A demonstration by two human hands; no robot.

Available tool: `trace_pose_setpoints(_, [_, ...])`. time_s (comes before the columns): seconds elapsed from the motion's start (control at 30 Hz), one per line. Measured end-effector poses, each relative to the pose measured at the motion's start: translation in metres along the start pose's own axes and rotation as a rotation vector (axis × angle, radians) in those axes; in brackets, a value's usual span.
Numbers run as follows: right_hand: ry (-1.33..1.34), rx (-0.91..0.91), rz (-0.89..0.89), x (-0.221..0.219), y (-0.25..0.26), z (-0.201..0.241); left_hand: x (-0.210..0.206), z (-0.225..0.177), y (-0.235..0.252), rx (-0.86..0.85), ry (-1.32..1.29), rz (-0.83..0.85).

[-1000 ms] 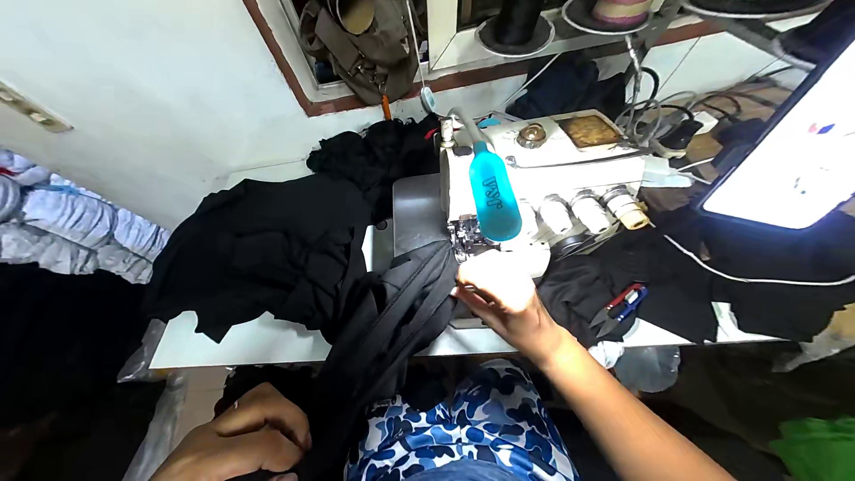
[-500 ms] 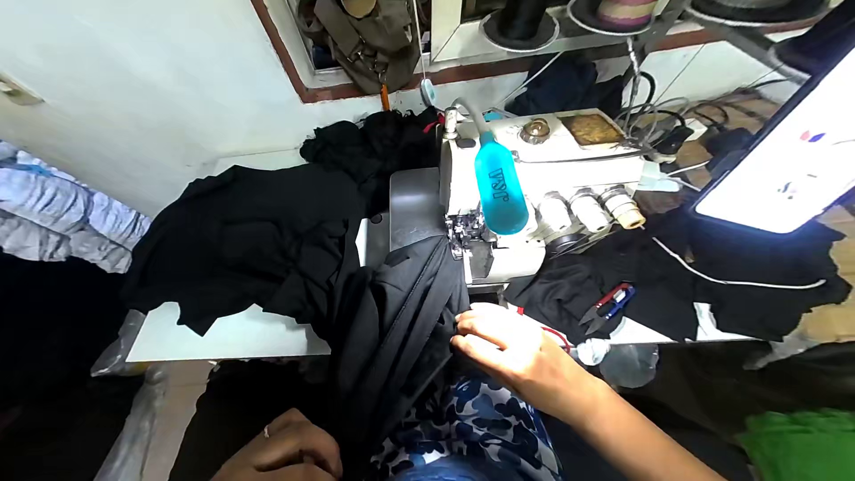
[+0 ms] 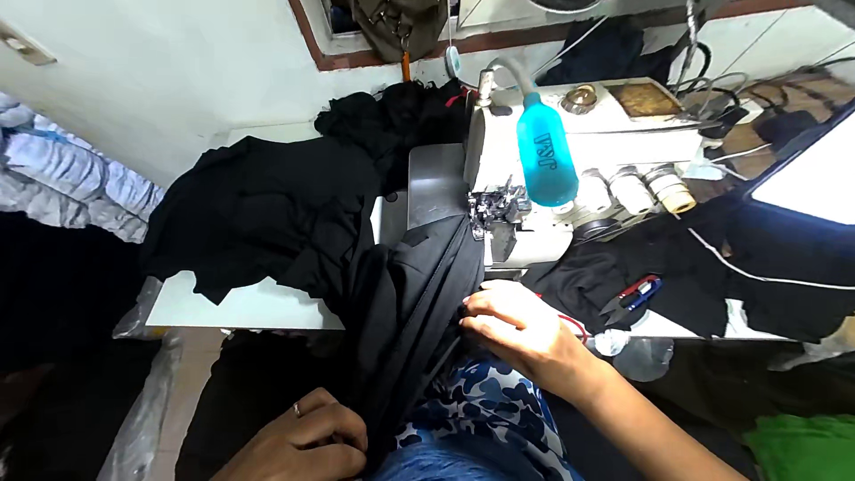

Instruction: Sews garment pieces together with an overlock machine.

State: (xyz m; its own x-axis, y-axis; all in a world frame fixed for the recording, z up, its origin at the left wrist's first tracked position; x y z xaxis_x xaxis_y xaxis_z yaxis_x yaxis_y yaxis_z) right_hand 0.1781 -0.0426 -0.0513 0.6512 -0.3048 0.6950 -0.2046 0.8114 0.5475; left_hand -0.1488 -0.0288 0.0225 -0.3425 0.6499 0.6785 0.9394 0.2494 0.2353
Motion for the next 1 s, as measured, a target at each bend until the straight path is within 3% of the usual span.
trace_pose_setpoints(0.2, [0.097,-0.038,-0.119,-0.01,0.012,-0.002,0.005,0.006,-0.002,-0.042,-0.028,0.047])
trace_pose_setpoints(0.63, [0.052,0.007,-0.041,-0.009,0.028,0.004,0.03,0.01,0.002,-0.067,-0.24,0.065])
trace_pose_setpoints(0.7, [0.046,-0.063,-0.095,-0.002,0.019,0.003,0.046,0.011,0.004,0.009,-0.134,0.037])
trace_pose_setpoints(0.8, [0.105,-0.208,-0.132,0.003,-0.009,-0.001,0.063,0.023,0.015,0.11,0.235,-0.113])
trace_pose_setpoints(0.9, [0.223,-0.319,-0.154,-0.014,-0.034,-0.006,0.044,0.042,0.055,0.062,0.66,-0.29])
trace_pose_setpoints(1.0, [0.281,-0.391,-0.221,-0.025,-0.041,-0.004,0.005,0.055,0.109,0.0,0.658,-0.372])
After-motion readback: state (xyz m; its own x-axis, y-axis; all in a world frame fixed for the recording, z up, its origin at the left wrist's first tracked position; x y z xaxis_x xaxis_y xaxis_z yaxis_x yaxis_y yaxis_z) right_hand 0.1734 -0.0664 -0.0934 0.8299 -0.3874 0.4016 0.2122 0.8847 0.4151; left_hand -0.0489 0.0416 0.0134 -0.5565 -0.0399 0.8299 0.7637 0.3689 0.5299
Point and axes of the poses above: each hand's wrist, its own y-axis towards the middle knuckle, its own x-axis out of the back of the hand, z = x × y, the point moved 2 cm from there along y, towards the middle knuckle, and after that the axes turned 15 degrees about -x, right-handed, at the moved point
